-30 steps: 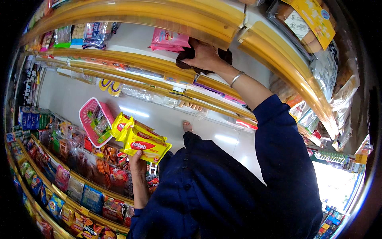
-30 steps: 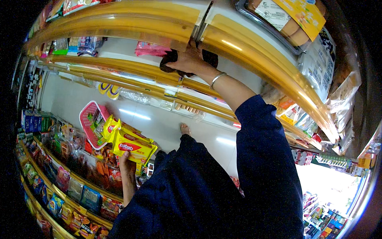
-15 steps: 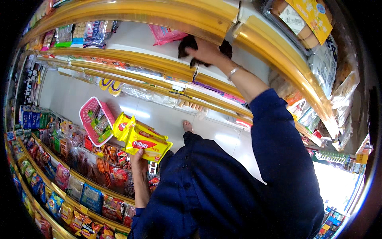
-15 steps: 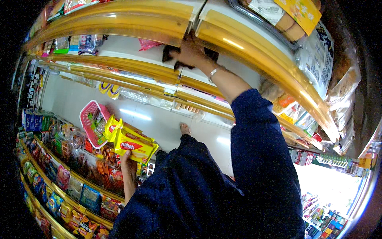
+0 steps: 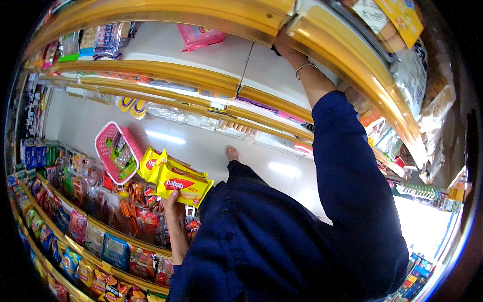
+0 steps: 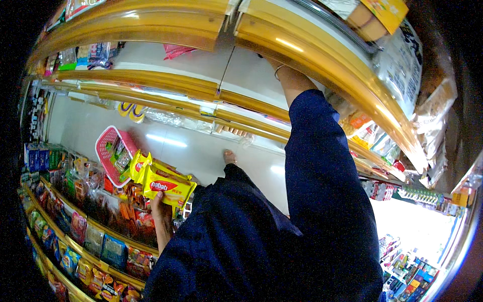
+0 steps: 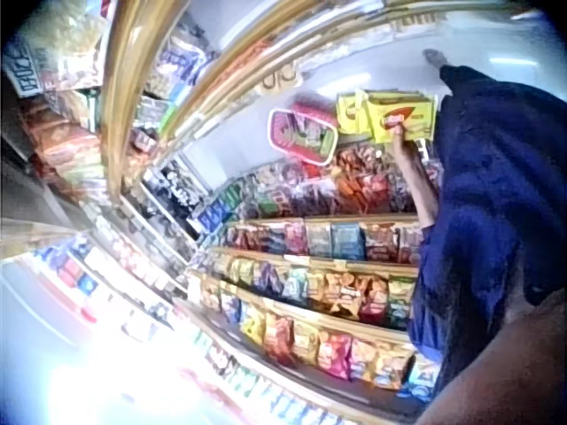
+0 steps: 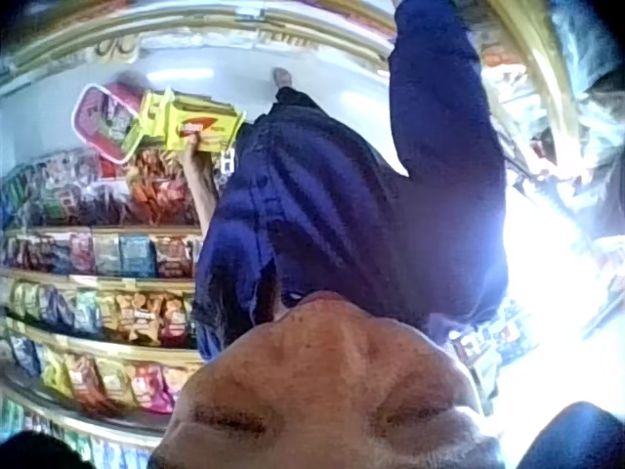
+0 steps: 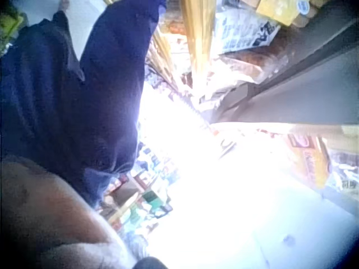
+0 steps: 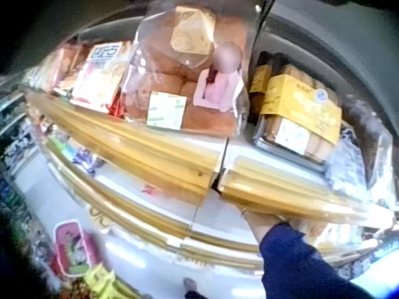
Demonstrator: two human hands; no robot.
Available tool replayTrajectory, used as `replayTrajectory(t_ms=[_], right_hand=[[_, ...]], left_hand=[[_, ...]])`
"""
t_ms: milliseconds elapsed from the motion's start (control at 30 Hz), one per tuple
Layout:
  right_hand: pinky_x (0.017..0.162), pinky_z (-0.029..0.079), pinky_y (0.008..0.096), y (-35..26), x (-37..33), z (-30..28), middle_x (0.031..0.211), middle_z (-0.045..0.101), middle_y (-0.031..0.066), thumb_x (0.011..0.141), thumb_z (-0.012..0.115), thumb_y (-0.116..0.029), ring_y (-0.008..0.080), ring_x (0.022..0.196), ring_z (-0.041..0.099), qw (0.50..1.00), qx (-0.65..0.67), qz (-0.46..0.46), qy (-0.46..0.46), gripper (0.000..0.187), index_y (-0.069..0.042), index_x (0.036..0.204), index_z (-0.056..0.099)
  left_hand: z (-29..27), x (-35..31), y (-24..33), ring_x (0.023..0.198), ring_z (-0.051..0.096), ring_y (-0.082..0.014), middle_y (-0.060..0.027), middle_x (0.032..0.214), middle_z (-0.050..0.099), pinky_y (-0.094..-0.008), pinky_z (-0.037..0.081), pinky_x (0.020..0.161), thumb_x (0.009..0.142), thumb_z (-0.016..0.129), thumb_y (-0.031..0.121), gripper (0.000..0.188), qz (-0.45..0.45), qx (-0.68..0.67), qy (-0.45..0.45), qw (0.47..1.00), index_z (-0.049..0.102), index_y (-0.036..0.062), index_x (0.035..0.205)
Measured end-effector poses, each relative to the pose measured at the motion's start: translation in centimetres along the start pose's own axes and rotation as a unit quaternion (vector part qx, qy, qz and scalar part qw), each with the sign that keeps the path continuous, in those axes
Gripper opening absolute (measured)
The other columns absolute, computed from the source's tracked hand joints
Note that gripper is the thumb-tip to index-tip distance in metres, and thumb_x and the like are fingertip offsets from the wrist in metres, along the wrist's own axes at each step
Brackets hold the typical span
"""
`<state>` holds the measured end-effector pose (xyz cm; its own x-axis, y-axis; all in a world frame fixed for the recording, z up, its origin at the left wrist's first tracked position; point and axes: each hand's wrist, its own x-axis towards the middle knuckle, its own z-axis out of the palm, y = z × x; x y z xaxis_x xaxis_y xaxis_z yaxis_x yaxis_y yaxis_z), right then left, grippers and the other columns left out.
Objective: The person cleans a supermarket shelf by removing packaged snacks and bread, wiping the shelf surface with a dark cloth, and placing the items back. The person also wipes the shelf edge and handles a plastic container during the process.
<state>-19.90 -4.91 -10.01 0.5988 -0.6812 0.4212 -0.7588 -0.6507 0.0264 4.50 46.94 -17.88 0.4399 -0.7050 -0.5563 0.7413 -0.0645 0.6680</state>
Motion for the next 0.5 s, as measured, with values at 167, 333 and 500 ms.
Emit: replayTrajectory(t_ms=[167,333,500], right_hand=[[0.094,0.039,0.0421,4.2,-3.7,-7.9,0.115,0.055,0.0201,0.084,0.054,-0.038,0.0338,0.11,0.051,0.993,0.008,0.101,0.054,0.045,-0.006,0.116,0.053],[0.095,0.038,0.0419,3.6,-9.0,-16.7,0.117,0.053,0.0211,0.083,0.054,-0.038,0.0341,0.111,0.05,0.978,0.086,0.154,0.11,0.046,-0.007,0.118,0.052],[0.103,0.03,0.0416,1.7,-13.3,-15.4,0.131,0.041,0.0233,0.084,0.051,-0.043,0.0375,0.122,0.038,0.945,-0.173,0.208,-0.182,0.058,-0.011,0.131,0.038]], left_hand=[[-2.2,0.1,0.0,0.106,0.053,-0.0253,-0.01,0.113,0.054,-0.0397,0.041,0.094,0.071,0.068,0.015,0.063,-0.043,-0.001,-0.012,0.999,0.038,0.0019,0.124],[-0.7,1.4,1.4,0.104,0.054,-0.0237,-0.0092,0.112,0.054,-0.0378,0.041,0.093,0.072,0.067,0.014,0.059,-0.031,0.016,-0.036,0.999,0.04,0.0012,0.123],[-0.3,2.5,2.4,0.105,0.053,-0.0228,-0.0089,0.113,0.054,-0.0375,0.04,0.094,0.073,0.067,0.014,0.058,-0.021,0.022,-0.086,0.996,0.04,0.0013,0.122]])
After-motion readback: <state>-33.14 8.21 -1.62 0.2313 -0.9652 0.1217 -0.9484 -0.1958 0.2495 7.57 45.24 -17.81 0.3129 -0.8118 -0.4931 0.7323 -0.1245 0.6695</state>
